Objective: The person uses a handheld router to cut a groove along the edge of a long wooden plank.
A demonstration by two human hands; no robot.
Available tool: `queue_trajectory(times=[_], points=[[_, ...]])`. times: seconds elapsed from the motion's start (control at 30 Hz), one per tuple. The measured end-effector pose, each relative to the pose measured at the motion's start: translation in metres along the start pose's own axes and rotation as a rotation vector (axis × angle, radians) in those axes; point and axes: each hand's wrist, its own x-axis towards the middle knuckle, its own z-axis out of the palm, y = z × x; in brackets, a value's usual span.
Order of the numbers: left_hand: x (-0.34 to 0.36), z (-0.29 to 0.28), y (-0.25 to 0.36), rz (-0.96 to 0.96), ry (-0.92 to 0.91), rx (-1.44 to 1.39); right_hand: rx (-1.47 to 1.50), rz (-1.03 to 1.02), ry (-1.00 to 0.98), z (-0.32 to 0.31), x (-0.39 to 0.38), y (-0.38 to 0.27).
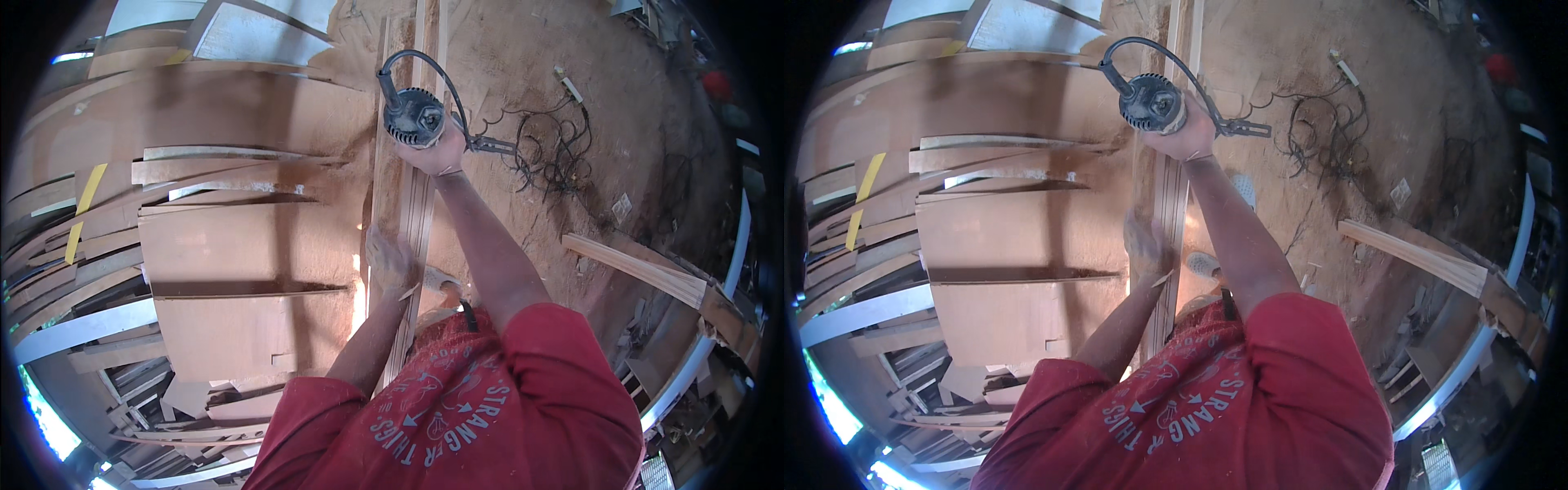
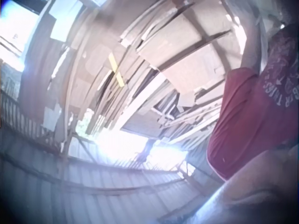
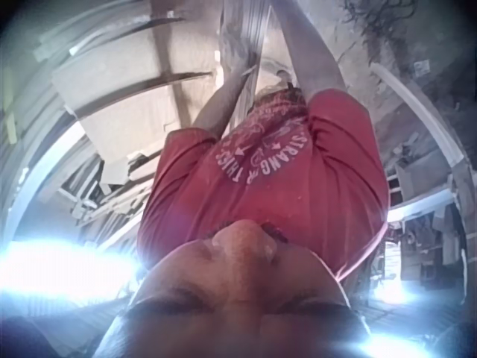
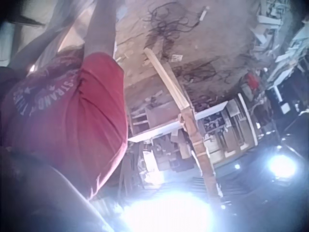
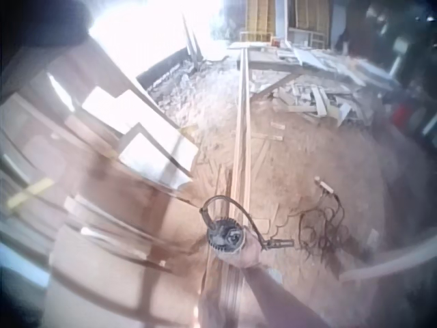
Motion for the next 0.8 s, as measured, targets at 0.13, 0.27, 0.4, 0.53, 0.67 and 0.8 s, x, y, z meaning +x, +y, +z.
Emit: queue_trajectory(times=[0.13,0.27,0.4,0.53,0.67,0.8], points=[[0.001,0.006,0.001,-0.029,0.009,0.005,-0.096,-0.050,0.046,-0.002,0.031,-0.016],[0.000,0.008,-0.008,-0.086,-0.009,-0.076,-0.081,0.195,-0.029,-0.010,0.031,-0.065],[0.000,0.003,-0.008,-0.053,0.000,-0.164,-0.031,0.368,-0.011,-0.009,-0.024,-0.079],[-0.003,0.002,-0.006,-0.032,0.013,-0.226,0.010,0.342,-0.111,-0.015,-0.079,-0.068],[-0.004,-0.003,-0.001,-0.046,-0.027,-0.137,-0.005,0.378,-0.058,-0.012,-0.073,-0.063],[-0.001,-0.006,0.011,0.000,0.007,-0.134,-0.045,0.041,-0.028,-0.011,-0.046,-0.027]])
